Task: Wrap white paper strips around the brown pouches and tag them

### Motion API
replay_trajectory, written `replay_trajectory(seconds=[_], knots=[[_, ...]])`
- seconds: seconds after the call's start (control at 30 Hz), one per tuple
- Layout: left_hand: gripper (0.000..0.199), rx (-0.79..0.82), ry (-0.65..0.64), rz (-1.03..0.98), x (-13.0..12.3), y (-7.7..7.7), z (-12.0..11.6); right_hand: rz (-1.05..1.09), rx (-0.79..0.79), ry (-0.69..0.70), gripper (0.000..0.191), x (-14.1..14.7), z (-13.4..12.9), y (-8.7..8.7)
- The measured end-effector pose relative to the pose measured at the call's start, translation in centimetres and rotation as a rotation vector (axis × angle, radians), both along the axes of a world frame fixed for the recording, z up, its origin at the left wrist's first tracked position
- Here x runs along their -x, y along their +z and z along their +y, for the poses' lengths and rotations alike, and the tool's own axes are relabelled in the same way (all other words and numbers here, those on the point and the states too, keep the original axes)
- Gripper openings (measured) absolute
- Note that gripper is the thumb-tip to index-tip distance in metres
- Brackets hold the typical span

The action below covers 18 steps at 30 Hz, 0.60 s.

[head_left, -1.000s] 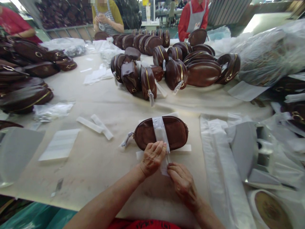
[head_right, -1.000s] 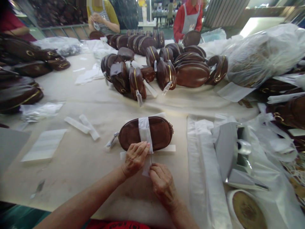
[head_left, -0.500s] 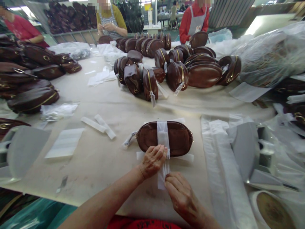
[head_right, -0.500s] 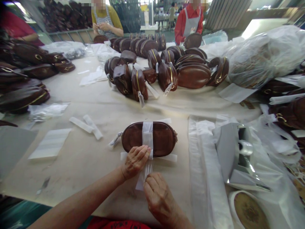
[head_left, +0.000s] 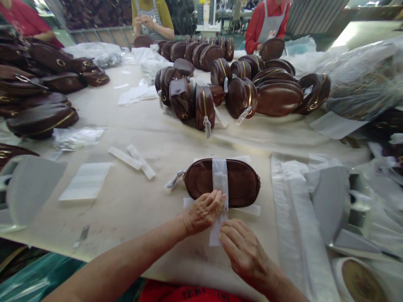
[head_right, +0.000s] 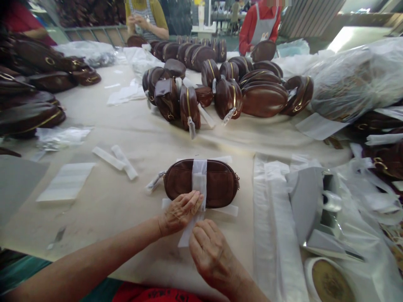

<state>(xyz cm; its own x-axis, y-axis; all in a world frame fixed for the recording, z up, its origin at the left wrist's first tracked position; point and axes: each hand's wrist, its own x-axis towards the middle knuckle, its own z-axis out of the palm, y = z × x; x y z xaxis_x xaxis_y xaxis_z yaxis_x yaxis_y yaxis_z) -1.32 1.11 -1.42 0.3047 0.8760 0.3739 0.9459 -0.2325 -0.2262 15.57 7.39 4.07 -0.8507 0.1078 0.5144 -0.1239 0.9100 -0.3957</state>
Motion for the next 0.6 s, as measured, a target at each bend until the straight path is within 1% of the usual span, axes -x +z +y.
replay_trajectory(seconds=[0.13, 0.27, 0.33, 0.4, 0.47, 0.6], knots=[[0.038, 0.009, -0.018, -0.066, 0.1, 0.4, -0.2, 0.003, -0.054, 0.020, 0.029, 0.4, 0.7, 0.7], [0.049, 0.069, -0.056, -0.285, 0.2, 1.2, -0.6, 0.008, -0.065, 0.053, 0.028, 1.2, 1.6, 1.7], [0.052, 0.072, -0.057, -0.385, 0.2, 1.3, -0.6, 0.012, -0.061, 0.059, 0.027, 1.7, 2.2, 2.1], [0.047, 0.028, -0.045, -0.462, 0.1, 1.0, -0.5, 0.023, -0.042, 0.055, 0.026, 2.2, 3.0, 2.3], [0.038, -0.055, -0.032, -0.546, -0.1, 0.5, -0.2, 0.042, 0.003, 0.050, 0.023, 2.7, 3.9, 2.2], [0.022, -0.227, -0.015, -0.706, -0.5, -0.2, 0.4, 0.054, 0.113, 0.026, 0.020, 4.2, 5.9, 1.5]])
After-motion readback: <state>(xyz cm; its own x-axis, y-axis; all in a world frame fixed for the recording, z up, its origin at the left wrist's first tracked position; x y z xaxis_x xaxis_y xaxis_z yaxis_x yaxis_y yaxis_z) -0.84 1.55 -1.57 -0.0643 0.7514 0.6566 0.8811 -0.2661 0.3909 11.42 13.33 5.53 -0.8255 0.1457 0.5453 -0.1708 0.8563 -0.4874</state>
